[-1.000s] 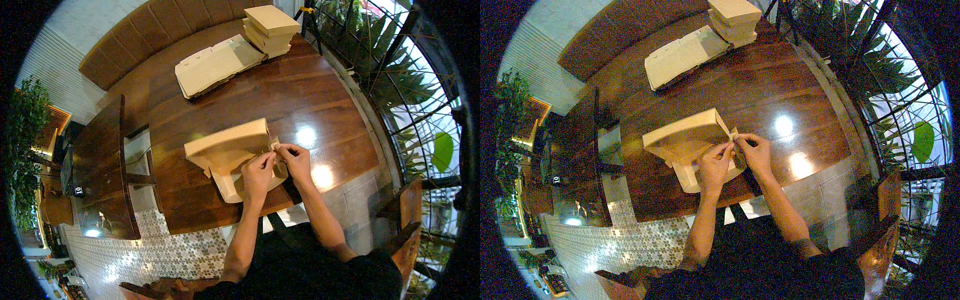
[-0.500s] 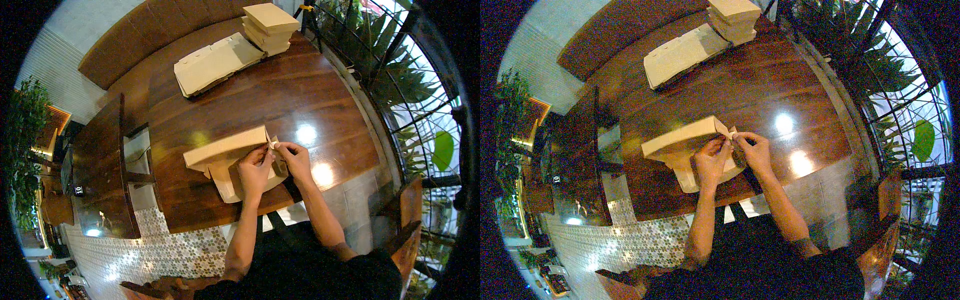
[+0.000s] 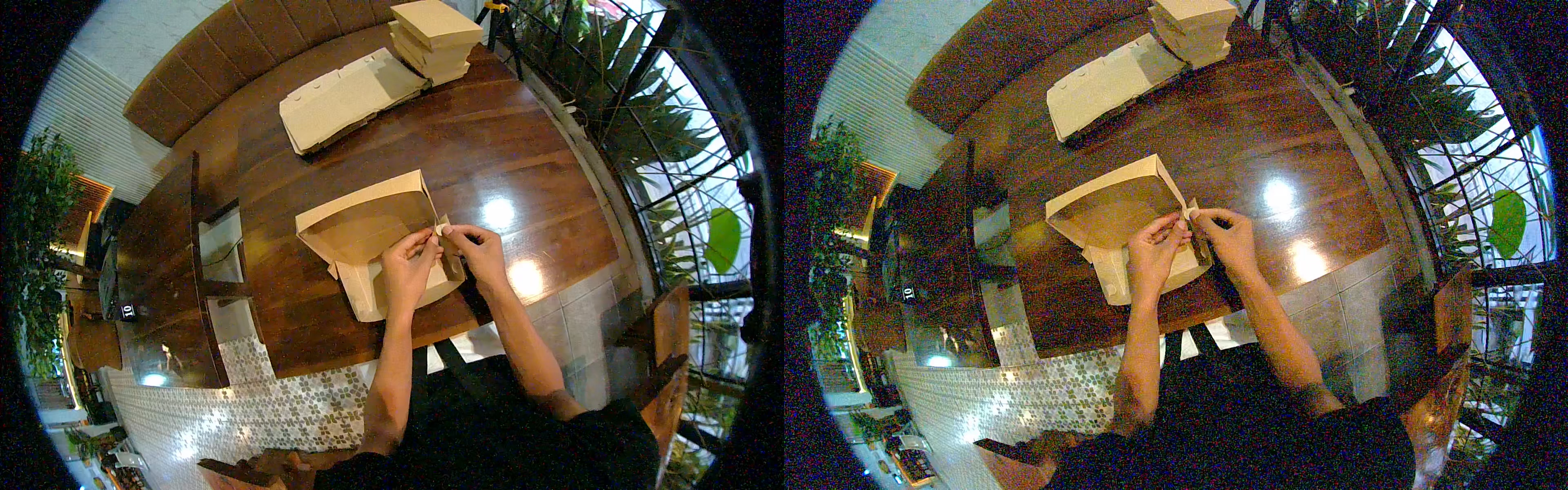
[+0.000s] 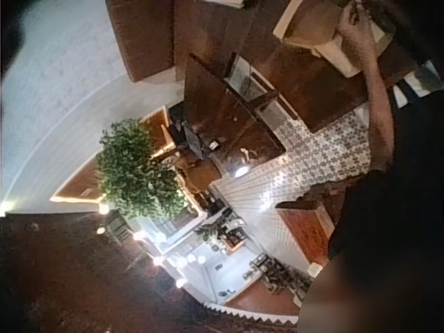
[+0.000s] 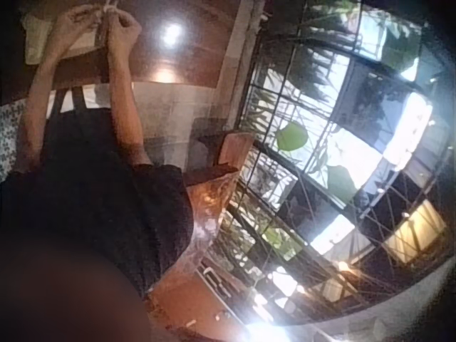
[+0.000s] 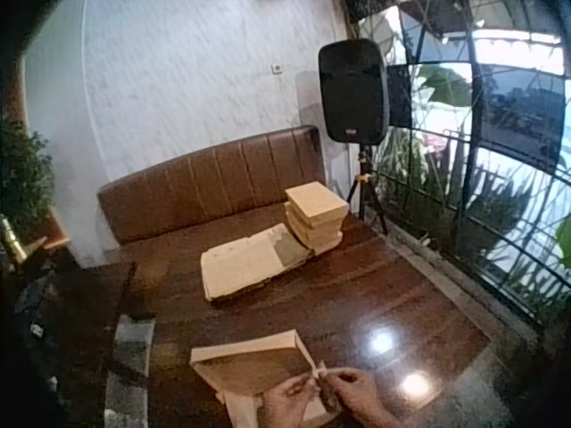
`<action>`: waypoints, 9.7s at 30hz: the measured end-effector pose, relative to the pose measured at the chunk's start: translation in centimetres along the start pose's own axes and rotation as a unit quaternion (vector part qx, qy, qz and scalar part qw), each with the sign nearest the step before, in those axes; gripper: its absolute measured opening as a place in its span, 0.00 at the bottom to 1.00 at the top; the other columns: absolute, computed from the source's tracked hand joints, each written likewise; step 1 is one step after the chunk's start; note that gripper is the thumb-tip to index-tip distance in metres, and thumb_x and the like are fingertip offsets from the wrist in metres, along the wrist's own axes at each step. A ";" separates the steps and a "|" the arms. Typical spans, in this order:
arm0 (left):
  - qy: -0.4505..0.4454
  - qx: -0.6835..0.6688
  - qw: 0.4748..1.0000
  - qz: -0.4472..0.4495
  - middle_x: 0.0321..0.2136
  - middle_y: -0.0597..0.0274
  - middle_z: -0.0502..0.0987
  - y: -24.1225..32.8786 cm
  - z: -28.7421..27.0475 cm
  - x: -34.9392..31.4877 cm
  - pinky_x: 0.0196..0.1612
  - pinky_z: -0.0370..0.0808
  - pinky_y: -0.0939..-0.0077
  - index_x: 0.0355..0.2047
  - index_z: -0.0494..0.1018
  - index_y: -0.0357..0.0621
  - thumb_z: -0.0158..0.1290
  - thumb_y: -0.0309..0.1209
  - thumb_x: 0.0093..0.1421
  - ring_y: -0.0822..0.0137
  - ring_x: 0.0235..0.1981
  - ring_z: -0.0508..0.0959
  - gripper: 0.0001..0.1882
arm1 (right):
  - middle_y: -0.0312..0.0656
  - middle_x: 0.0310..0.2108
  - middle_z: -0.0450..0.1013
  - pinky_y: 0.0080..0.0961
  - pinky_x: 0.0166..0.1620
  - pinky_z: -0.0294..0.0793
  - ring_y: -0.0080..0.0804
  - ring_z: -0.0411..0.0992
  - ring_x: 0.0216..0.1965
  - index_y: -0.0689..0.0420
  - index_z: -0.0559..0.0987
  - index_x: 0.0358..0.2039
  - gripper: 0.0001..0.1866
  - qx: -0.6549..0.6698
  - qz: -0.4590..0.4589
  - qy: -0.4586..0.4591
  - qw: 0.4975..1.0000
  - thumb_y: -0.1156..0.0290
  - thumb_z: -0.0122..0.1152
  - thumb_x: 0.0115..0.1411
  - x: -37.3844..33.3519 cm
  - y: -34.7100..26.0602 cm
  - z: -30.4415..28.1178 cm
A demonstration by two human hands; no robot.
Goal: The person assembles flat cardboard boxes by folding the side flaps and securing them with small fasteners. They repeat this process for multiple boxes, stacking the completed ones on the table.
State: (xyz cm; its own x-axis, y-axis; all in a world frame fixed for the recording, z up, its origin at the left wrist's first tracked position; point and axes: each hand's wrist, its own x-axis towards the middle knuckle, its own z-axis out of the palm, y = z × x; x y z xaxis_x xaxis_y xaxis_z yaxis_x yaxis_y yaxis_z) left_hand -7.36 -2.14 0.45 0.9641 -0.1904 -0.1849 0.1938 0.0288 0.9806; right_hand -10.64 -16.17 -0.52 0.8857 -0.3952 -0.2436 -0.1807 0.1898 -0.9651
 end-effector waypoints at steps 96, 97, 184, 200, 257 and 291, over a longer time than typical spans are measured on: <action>0.119 0.093 0.974 0.167 0.42 0.60 0.82 -1.6 -9.7 3.7 0.41 0.77 0.76 0.52 0.75 0.41 0.58 0.18 0.58 0.72 0.35 0.80 0.20 | 0.46 0.26 0.82 0.30 0.30 0.76 0.34 0.81 0.27 0.57 0.83 0.37 0.09 -0.424 -0.265 -0.201 0.842 0.76 0.68 0.53 10.1 -6.6 11.8; 0.133 0.051 0.974 0.177 0.42 0.59 0.82 -1.7 -9.8 3.9 0.41 0.77 0.75 0.51 0.75 0.39 0.59 0.19 0.58 0.72 0.36 0.80 0.20 | 0.46 0.26 0.82 0.31 0.30 0.76 0.34 0.81 0.27 0.57 0.82 0.37 0.09 -0.406 -0.279 -0.200 0.847 0.76 0.68 0.54 9.8 -6.5 11.8; 0.201 -0.230 0.947 0.101 0.33 0.69 0.76 -3.1 -9.8 4.7 0.32 0.73 0.81 0.41 0.72 0.47 0.65 0.20 0.58 0.77 0.31 0.76 0.15 | 0.38 0.36 0.82 0.19 0.41 0.80 0.21 0.78 0.35 0.65 0.85 0.43 0.11 -0.094 -0.108 -0.175 0.974 0.70 0.67 0.67 3.5 0.5 11.6; 0.214 -0.228 0.939 0.140 0.32 0.70 0.74 -3.2 -9.7 4.8 0.28 0.70 0.82 0.36 0.71 0.48 0.67 0.20 0.57 0.78 0.29 0.74 0.16 | 0.37 0.34 0.82 0.17 0.37 0.77 0.19 0.77 0.32 0.64 0.85 0.43 0.10 -0.124 -0.100 -0.163 0.974 0.71 0.67 0.67 3.0 0.1 11.6; 0.105 -0.044 0.988 0.108 0.37 0.63 0.84 -2.8 -9.3 4.3 0.44 0.78 0.76 0.43 0.81 0.36 0.67 0.33 0.62 0.72 0.36 0.81 0.15 | 0.43 0.34 0.84 0.29 0.42 0.80 0.30 0.80 0.33 0.62 0.85 0.40 0.09 -0.252 -0.153 -0.161 0.942 0.71 0.69 0.62 4.7 -0.3 10.1; 0.065 0.017 0.994 0.087 0.56 0.55 0.79 -0.7 -14.1 4.3 0.60 0.71 0.67 0.59 0.77 0.36 0.52 0.51 0.72 0.63 0.57 0.76 0.30 | 0.45 0.41 0.82 0.33 0.51 0.77 0.36 0.79 0.44 0.61 0.82 0.49 0.12 -0.174 -0.274 0.005 0.946 0.71 0.61 0.68 10.1 1.2 -1.0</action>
State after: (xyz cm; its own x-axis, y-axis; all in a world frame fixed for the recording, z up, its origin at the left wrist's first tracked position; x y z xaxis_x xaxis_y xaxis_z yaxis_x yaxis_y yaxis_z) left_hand -0.75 10.88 -2.00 0.9982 -0.0576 -0.0169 0.0178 0.0156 0.9997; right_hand -2.37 -20.84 -4.21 0.8832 -0.3583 0.3025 0.1723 -0.3521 -0.9200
